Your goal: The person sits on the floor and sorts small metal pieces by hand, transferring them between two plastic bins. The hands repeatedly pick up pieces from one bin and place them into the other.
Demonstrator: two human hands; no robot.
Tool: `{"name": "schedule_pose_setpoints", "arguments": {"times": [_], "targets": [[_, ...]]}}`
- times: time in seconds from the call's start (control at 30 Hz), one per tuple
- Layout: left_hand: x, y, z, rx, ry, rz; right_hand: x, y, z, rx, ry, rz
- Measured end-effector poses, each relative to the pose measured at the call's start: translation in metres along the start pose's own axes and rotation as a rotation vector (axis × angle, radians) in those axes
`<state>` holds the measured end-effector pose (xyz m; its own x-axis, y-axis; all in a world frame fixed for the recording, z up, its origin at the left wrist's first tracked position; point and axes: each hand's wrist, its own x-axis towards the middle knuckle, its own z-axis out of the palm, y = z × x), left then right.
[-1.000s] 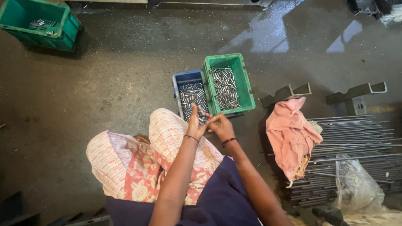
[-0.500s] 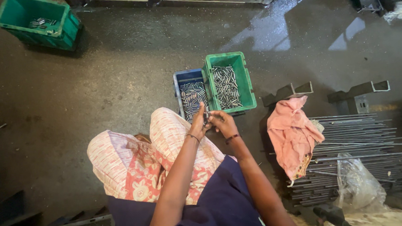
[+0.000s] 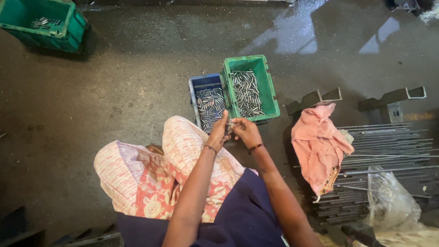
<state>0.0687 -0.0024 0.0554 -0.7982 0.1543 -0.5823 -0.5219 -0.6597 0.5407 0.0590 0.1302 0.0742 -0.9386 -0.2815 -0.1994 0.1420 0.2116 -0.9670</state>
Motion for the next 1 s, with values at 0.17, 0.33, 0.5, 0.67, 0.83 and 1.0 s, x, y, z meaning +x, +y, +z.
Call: {"name": "schedule_pose_setpoints", "arguments": {"times": [0.17, 0.33, 0.5, 0.67, 0.83, 1.0], "targets": [[0.002, -0.002, 0.0, -0.08, -0.004, 0.011, -0.007, -0.003, -0.002, 0.439, -0.056, 0.143], [0.005, 0.003, -0.001, -0.297, 0.077, 0.003, -0.007, -0.006, -0.006, 0.662, -0.074, 0.188], [0.001, 0.002, 0.0, -0.424, -0.113, 0.046, -0.001, -0.004, 0.015, 0.02, 0.017, 0.197], [-0.001, 0.005, -0.002, -0.352, -0.205, -0.007, -0.004, -0.009, 0.029, -0.137, 0.164, 0.185], [-0.001, 0.005, 0.0, -0.35, -0.144, -0.002, -0.003, -0.016, 0.025, -0.149, 0.142, 0.208], [0.0, 0.006, 0.0, -0.381, -0.213, -0.017, 0.004, -0.011, 0.026, -0.142, 0.197, 0.127]]}}
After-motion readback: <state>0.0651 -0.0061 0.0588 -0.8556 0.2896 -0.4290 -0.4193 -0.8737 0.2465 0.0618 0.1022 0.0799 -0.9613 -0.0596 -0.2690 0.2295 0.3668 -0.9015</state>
